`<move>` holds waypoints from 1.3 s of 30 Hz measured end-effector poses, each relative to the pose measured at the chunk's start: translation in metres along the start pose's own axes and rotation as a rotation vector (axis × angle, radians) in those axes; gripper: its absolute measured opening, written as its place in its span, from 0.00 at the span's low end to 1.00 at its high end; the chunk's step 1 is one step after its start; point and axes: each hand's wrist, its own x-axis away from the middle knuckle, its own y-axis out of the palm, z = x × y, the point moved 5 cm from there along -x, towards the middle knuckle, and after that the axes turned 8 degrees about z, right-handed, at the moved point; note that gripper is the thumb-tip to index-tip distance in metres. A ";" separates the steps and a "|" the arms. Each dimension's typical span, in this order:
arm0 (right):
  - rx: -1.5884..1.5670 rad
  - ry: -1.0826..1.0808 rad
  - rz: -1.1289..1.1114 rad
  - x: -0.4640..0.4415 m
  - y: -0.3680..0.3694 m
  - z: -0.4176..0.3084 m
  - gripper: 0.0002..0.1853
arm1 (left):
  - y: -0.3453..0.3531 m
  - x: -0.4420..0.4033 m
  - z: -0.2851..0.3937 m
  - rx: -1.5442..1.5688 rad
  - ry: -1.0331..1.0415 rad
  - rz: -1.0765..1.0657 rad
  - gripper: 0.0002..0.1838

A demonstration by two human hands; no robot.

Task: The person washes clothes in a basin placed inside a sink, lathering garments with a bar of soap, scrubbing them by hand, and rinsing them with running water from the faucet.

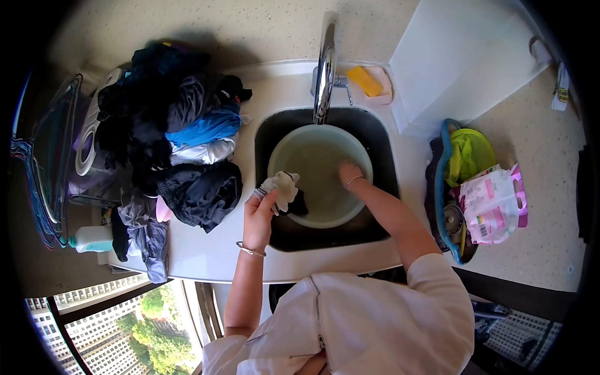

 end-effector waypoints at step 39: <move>-0.102 0.323 1.077 -0.092 -0.221 0.119 0.28 | 0.024 -0.067 -0.217 -1.525 -0.247 -0.625 0.32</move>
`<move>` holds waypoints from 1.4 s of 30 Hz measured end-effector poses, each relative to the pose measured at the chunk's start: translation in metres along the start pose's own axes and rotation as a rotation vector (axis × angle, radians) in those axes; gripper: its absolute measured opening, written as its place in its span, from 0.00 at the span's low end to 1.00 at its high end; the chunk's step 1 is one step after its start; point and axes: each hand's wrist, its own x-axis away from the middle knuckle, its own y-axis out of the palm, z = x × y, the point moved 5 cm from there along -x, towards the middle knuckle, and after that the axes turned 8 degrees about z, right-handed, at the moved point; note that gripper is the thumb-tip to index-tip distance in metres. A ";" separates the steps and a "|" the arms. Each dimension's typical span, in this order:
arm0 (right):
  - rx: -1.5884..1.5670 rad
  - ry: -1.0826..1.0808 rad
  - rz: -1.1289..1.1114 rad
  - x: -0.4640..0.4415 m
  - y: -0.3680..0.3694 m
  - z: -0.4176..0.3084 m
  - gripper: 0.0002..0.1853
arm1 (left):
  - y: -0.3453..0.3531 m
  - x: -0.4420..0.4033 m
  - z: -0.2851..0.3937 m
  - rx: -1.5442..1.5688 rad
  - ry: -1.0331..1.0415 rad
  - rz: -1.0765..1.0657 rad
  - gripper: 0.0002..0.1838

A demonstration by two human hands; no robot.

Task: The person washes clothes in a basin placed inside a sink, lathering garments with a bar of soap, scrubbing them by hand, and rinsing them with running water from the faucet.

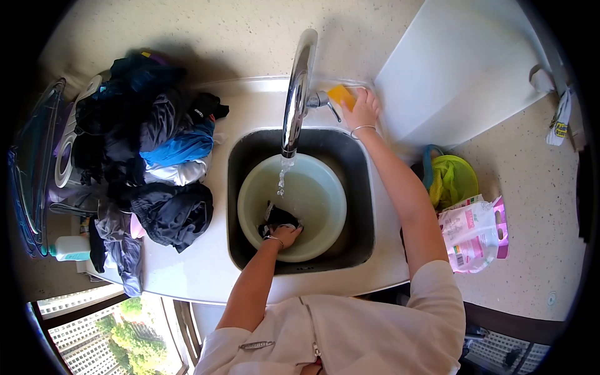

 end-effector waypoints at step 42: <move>-0.706 0.520 -0.316 0.210 -0.051 -0.030 0.19 | -0.014 -0.044 0.012 -0.271 0.331 0.701 0.11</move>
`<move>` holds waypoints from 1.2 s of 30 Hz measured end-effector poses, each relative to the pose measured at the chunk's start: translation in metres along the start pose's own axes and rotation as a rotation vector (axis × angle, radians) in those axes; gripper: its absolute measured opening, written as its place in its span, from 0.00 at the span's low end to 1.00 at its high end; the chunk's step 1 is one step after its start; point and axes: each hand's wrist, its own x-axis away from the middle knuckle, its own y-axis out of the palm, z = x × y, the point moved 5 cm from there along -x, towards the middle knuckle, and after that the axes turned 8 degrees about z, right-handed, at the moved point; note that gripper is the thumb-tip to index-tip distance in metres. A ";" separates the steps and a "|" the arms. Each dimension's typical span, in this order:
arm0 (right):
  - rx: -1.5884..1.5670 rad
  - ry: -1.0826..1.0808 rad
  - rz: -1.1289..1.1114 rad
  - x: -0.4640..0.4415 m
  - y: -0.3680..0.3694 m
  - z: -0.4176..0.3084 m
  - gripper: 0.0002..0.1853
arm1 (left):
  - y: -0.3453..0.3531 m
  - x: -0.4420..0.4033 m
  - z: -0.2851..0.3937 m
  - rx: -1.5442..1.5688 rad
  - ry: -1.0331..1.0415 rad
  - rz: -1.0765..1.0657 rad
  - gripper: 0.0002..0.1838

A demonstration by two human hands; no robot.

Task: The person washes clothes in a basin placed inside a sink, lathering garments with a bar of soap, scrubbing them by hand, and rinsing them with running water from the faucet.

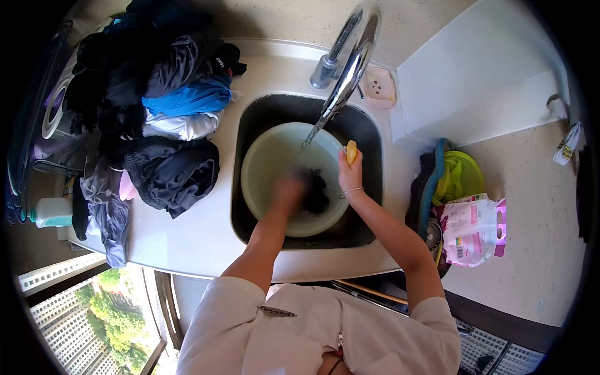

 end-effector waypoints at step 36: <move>0.005 -0.605 -0.181 0.083 -0.009 -0.173 0.29 | -0.232 0.055 0.095 2.320 -0.414 0.125 0.25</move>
